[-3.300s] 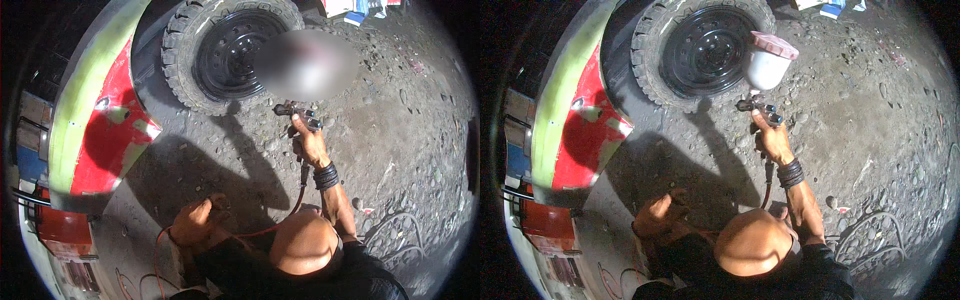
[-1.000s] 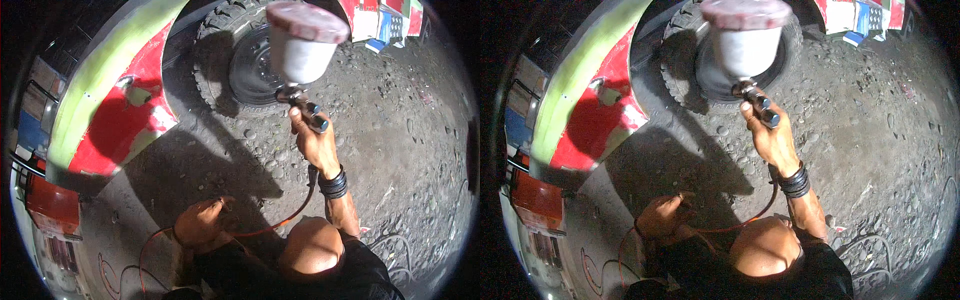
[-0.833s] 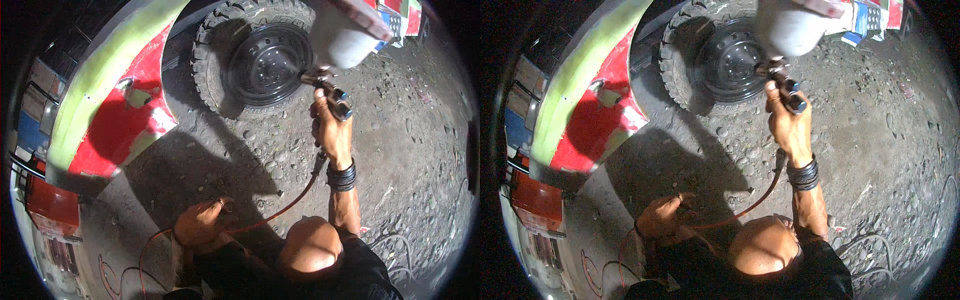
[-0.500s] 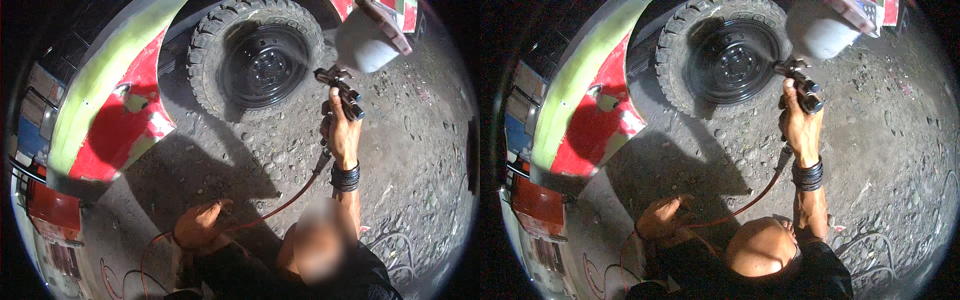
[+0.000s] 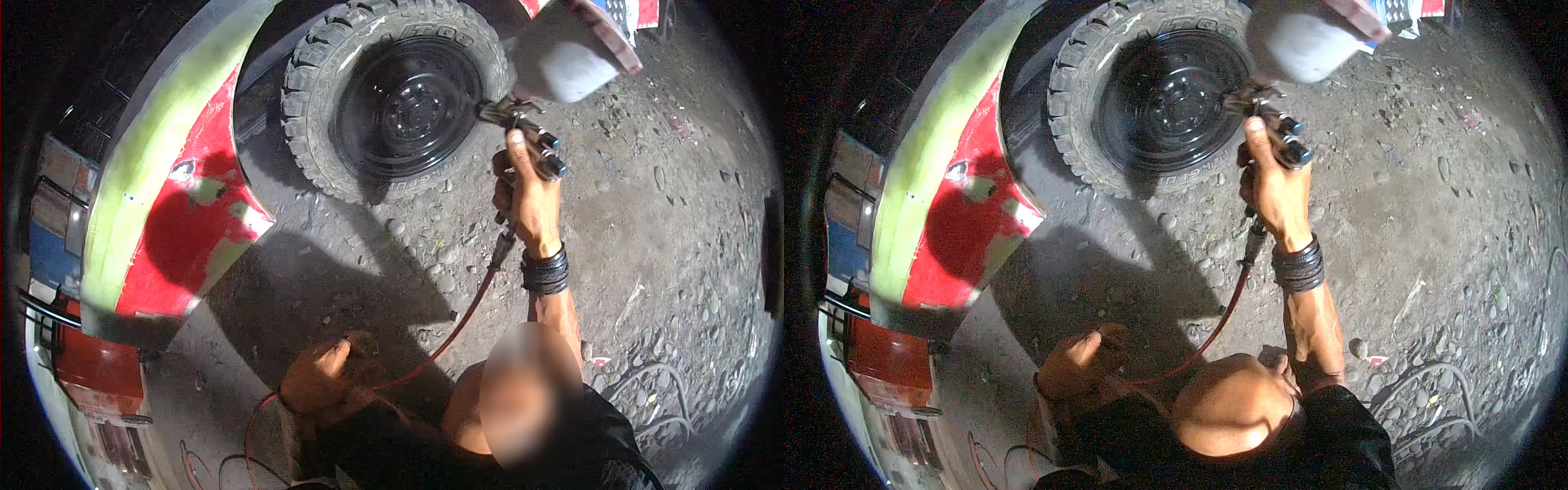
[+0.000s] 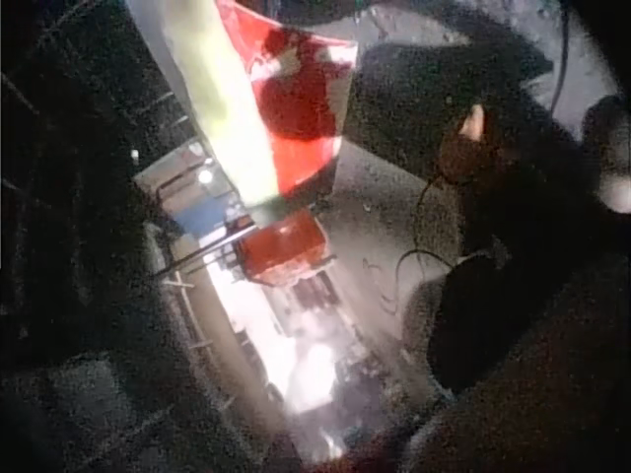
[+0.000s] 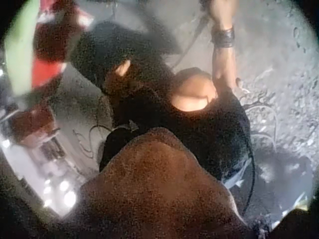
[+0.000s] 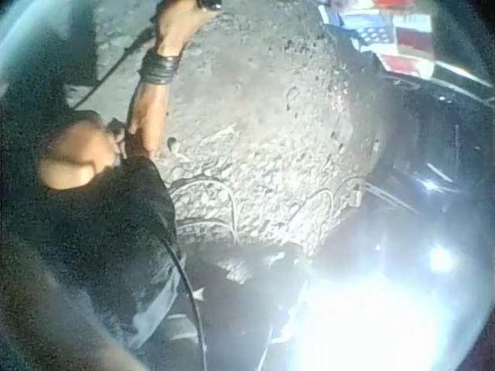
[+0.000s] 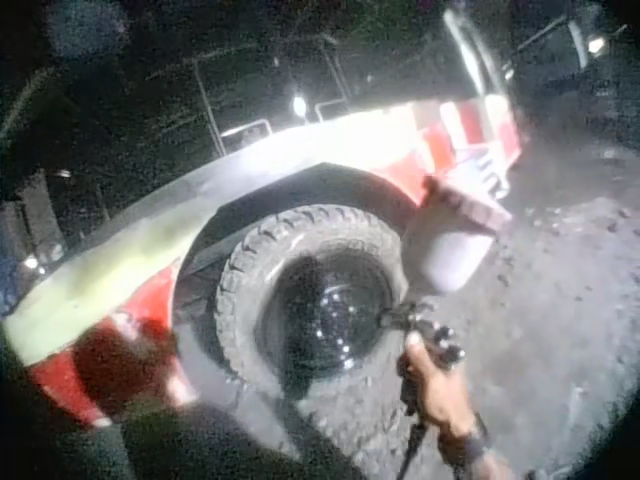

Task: Mixing paint and spray-painting a vehicle wheel.

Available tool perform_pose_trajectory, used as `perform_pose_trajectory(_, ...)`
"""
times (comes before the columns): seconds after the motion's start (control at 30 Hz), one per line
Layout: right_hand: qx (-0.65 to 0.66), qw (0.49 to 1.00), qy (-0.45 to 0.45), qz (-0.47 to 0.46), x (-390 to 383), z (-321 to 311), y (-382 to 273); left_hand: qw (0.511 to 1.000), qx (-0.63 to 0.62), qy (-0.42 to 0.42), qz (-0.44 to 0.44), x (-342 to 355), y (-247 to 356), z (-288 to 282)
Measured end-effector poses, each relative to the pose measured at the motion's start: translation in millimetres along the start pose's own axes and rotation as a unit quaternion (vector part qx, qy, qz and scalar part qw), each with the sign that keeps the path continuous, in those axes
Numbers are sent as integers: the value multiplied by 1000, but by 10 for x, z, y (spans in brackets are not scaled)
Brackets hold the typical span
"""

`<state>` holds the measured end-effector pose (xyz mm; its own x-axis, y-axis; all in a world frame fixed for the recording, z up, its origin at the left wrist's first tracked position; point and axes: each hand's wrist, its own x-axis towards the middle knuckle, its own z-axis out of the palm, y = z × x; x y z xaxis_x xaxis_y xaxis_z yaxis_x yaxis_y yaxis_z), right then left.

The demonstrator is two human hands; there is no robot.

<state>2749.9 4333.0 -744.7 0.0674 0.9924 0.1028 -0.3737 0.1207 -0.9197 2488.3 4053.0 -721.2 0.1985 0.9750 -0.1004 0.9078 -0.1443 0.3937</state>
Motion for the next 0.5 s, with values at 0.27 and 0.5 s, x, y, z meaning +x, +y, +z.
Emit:
perform_pose_trajectory(0.27, 11, 998, 56, -10, 92, -198, 57, 999, 25, -8, 43, 79, 32, -36)
perform_pose_trajectory(0.5, -74, 993, -95, 13, 13, -173, -132, 987, 79, 54, 132, 134, -216, 160)
